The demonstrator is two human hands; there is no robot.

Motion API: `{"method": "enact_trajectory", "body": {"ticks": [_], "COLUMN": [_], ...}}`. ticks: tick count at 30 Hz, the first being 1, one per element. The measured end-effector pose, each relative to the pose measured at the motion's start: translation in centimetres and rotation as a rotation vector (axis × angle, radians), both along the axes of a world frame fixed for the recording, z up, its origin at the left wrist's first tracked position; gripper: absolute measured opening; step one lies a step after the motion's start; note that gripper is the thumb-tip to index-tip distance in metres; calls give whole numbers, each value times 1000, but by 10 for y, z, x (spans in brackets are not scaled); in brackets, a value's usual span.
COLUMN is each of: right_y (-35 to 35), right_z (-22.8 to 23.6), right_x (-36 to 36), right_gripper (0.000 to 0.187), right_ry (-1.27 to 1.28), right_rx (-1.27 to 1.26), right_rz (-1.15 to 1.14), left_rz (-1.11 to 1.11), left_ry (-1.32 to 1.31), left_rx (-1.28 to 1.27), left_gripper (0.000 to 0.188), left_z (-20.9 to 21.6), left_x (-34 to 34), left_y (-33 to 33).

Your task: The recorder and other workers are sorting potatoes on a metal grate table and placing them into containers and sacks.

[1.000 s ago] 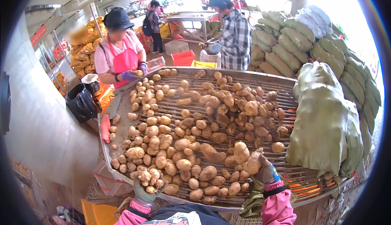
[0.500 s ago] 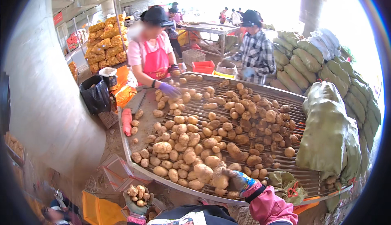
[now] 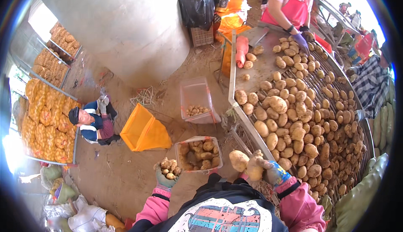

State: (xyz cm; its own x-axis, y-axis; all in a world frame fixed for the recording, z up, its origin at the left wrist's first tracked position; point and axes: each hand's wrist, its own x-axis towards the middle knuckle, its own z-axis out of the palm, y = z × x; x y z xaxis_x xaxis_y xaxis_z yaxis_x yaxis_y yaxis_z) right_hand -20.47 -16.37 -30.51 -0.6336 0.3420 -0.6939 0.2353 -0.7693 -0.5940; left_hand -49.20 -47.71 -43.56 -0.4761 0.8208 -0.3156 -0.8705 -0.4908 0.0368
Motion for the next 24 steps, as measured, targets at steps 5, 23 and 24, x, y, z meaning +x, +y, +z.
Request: {"method": "enact_trajectory", "body": {"ticks": [5, 23, 24], "right_y": [-11, -42, -36], "right_z": [-35, -148, -144], "right_x": [-71, -58, -42], "right_gripper": [45, 49, 47], "right_ry": [-214, -528, -535], "right_rx": [84, 1034, 890], "right_rz": [329, 814, 711], "left_rz": [66, -236, -243], "left_ry": [-166, -205, -203], "left_rx": [-599, -207, -206], "left_gripper": [42, 42, 42], "left_z": [-13, -114, -121], "left_x": [6, 16, 15], "left_y": [-22, -53, -51]}}
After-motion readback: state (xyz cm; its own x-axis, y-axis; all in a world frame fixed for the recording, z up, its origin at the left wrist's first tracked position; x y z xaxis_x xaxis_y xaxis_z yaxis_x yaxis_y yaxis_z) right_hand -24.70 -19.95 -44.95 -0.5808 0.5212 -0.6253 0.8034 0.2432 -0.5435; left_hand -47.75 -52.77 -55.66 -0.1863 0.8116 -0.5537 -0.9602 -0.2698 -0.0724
